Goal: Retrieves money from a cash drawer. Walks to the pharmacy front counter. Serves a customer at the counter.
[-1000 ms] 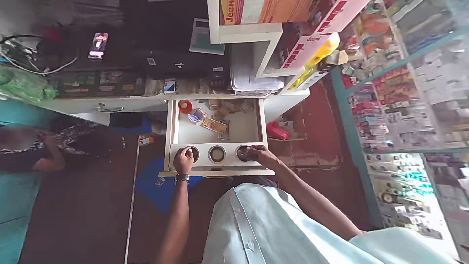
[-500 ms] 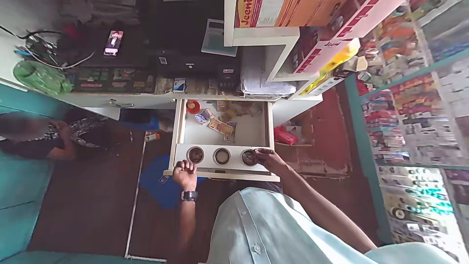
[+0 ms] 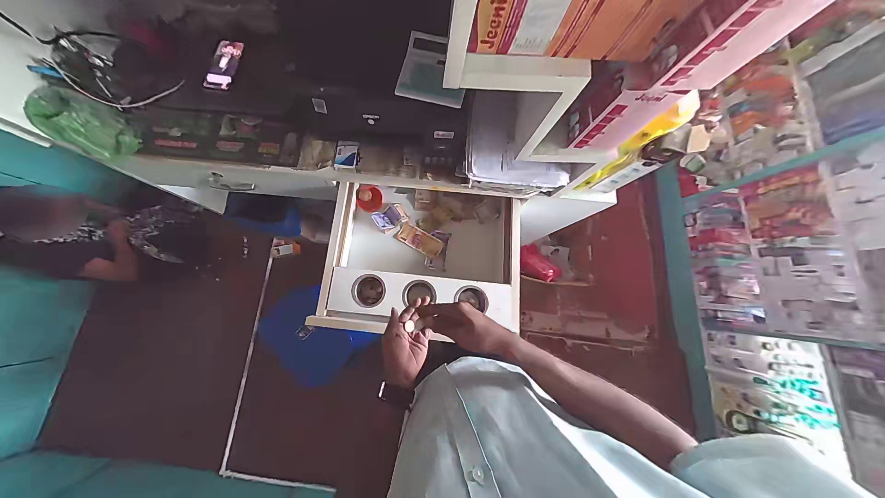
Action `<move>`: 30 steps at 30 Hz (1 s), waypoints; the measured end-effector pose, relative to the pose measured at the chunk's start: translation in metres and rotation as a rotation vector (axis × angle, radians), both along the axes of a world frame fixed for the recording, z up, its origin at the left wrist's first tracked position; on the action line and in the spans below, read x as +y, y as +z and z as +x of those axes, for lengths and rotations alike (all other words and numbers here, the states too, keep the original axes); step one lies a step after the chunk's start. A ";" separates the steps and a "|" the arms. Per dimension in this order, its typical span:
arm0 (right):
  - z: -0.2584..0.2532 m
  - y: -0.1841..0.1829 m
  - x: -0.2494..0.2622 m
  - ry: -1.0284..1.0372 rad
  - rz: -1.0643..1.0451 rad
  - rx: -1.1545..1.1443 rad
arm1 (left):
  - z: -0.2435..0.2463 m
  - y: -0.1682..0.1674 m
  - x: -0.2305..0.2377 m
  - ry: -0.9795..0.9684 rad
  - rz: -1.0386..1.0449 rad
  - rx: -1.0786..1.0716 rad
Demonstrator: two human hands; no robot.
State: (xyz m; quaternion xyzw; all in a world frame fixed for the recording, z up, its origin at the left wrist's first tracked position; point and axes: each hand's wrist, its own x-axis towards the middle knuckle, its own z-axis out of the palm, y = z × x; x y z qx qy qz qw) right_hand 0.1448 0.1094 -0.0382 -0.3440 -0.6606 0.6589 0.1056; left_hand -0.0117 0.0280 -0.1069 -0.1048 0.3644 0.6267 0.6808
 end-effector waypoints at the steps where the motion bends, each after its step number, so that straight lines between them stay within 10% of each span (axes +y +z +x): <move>1: -0.003 0.002 0.005 -0.019 0.099 -0.045 | -0.001 0.004 0.004 0.010 -0.031 -0.012; 12: -0.006 -0.189 0.195 -0.238 0.263 -0.963 | -0.024 0.000 0.012 -0.108 -0.127 0.517; 17: 0.023 -0.100 0.165 -0.143 0.632 -0.786 | -0.025 -0.014 0.041 -0.203 -0.034 1.384; 21: -0.001 -0.025 0.145 0.195 0.533 -0.257 | -0.026 -0.023 0.081 -0.314 0.101 1.778; 23: -0.029 -0.052 0.167 0.096 0.471 -0.094 | -0.032 -0.030 0.089 -0.196 0.200 1.775; 30: -0.116 -0.195 0.267 0.076 0.545 -0.900 | -0.039 -0.054 0.018 -0.116 0.046 1.412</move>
